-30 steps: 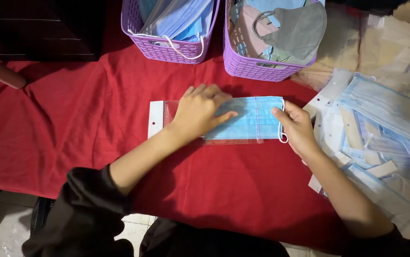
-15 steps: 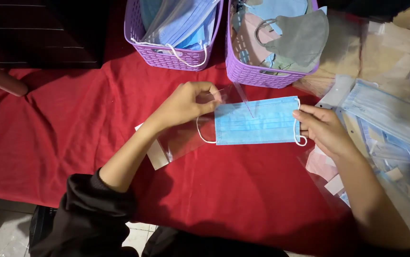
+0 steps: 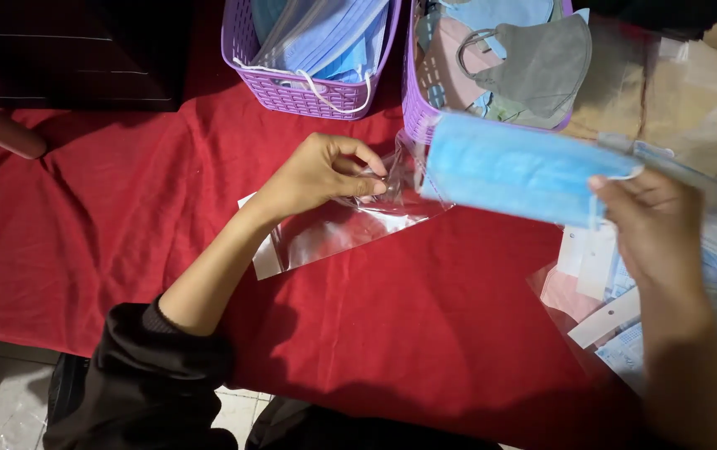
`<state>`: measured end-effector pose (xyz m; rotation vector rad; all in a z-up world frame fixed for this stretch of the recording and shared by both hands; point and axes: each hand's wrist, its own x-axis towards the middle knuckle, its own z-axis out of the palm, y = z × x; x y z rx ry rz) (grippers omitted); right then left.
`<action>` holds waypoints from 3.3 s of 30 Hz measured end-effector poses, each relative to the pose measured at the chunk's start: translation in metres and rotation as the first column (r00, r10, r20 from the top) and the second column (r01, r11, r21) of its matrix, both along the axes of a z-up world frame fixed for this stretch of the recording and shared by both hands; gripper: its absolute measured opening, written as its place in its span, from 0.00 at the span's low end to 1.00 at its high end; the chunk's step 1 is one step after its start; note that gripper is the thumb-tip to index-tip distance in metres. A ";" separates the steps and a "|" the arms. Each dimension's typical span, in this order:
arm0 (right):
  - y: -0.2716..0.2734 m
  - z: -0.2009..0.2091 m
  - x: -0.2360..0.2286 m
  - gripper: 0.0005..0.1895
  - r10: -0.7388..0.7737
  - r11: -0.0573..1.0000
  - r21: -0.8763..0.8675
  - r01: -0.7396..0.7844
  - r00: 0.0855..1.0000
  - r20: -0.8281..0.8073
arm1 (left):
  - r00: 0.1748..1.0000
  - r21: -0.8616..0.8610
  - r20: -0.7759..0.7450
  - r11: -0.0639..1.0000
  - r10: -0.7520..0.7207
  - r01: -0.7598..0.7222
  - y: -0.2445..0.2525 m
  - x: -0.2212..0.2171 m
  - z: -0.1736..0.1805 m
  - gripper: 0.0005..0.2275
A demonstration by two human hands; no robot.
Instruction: The person packages medical face masks into plastic sleeves by hand, picking masks from bins and placing them individually or in small groups into clear bags.
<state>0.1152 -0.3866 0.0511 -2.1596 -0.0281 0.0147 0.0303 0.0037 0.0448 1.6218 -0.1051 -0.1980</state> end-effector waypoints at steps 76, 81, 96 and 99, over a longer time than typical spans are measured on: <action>-0.001 -0.116 0.016 0.14 0.209 0.844 0.512 -0.160 0.977 -0.039 | 0.884 0.507 0.466 0.805 0.044 -0.307 -0.032 0.006 0.024 0.20; -0.002 -0.104 0.023 0.13 0.210 0.826 0.543 -0.153 0.977 -0.044 | 0.710 0.295 0.692 0.847 0.130 -0.443 -0.047 -0.024 -0.005 0.07; 0.036 -0.051 -0.024 0.14 0.165 0.761 0.639 -0.114 0.986 -0.020 | 0.962 -0.683 -0.210 0.679 0.173 -0.271 -0.083 -0.021 -0.030 0.27; 0.045 -0.040 -0.032 0.13 0.158 0.772 0.621 -0.132 0.987 0.014 | 0.948 -0.611 -0.206 0.725 0.244 -0.320 -0.090 -0.022 -0.030 0.26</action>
